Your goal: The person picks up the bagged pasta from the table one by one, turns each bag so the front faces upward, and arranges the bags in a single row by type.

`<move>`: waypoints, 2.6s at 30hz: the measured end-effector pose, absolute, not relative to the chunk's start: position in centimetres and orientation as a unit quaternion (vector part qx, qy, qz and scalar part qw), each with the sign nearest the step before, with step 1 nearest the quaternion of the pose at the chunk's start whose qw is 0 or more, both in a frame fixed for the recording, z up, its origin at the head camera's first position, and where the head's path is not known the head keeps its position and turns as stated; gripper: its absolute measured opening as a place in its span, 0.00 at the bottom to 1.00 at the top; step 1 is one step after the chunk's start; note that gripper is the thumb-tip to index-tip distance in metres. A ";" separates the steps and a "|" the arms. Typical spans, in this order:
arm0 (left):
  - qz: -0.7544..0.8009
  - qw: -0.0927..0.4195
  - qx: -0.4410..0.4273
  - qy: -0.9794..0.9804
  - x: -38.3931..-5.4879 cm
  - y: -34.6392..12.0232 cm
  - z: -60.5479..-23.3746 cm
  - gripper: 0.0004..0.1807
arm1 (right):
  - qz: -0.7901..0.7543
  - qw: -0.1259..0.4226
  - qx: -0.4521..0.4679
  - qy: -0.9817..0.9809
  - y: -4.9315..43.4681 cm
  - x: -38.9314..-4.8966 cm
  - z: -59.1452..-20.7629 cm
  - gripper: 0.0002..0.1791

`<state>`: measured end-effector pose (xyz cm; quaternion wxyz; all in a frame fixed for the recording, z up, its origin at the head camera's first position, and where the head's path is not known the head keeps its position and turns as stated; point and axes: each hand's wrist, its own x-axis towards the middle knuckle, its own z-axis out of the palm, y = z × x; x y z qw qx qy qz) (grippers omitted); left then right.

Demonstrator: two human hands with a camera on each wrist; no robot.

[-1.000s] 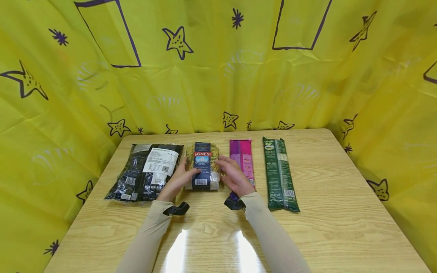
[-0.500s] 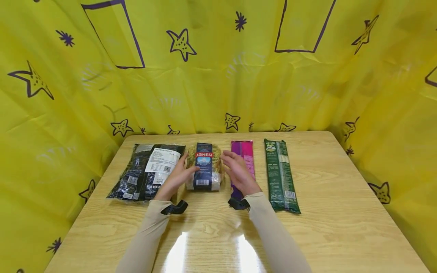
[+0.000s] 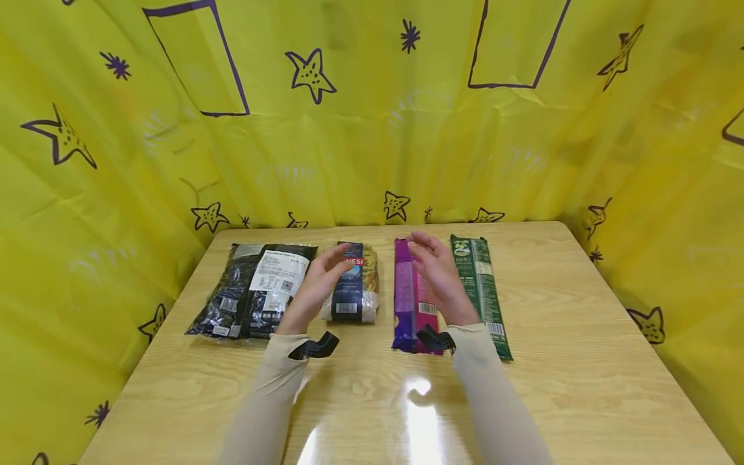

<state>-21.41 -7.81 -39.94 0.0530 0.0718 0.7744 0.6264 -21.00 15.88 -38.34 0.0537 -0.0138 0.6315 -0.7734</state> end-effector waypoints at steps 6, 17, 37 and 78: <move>0.654 0.079 0.096 0.746 -21.2 -5.3 -40.7 0.32 | -0.763 0.036 0.006 0.645 17.1 -21.1 -38.7 0.28; 0.674 0.117 0.078 0.725 -20.7 -2.1 -42.8 0.36 | -0.746 0.058 0.062 0.661 18.3 -22.0 -40.1 0.33; 0.656 0.178 0.046 0.732 -19.4 1.2 -45.0 0.42 | -0.734 0.129 0.112 0.657 19.9 -23.4 -43.3 0.37; 0.634 0.177 0.035 0.752 -18.9 2.2 -46.1 0.44 | -0.788 0.185 0.145 0.570 20.7 -24.3 -44.5 0.44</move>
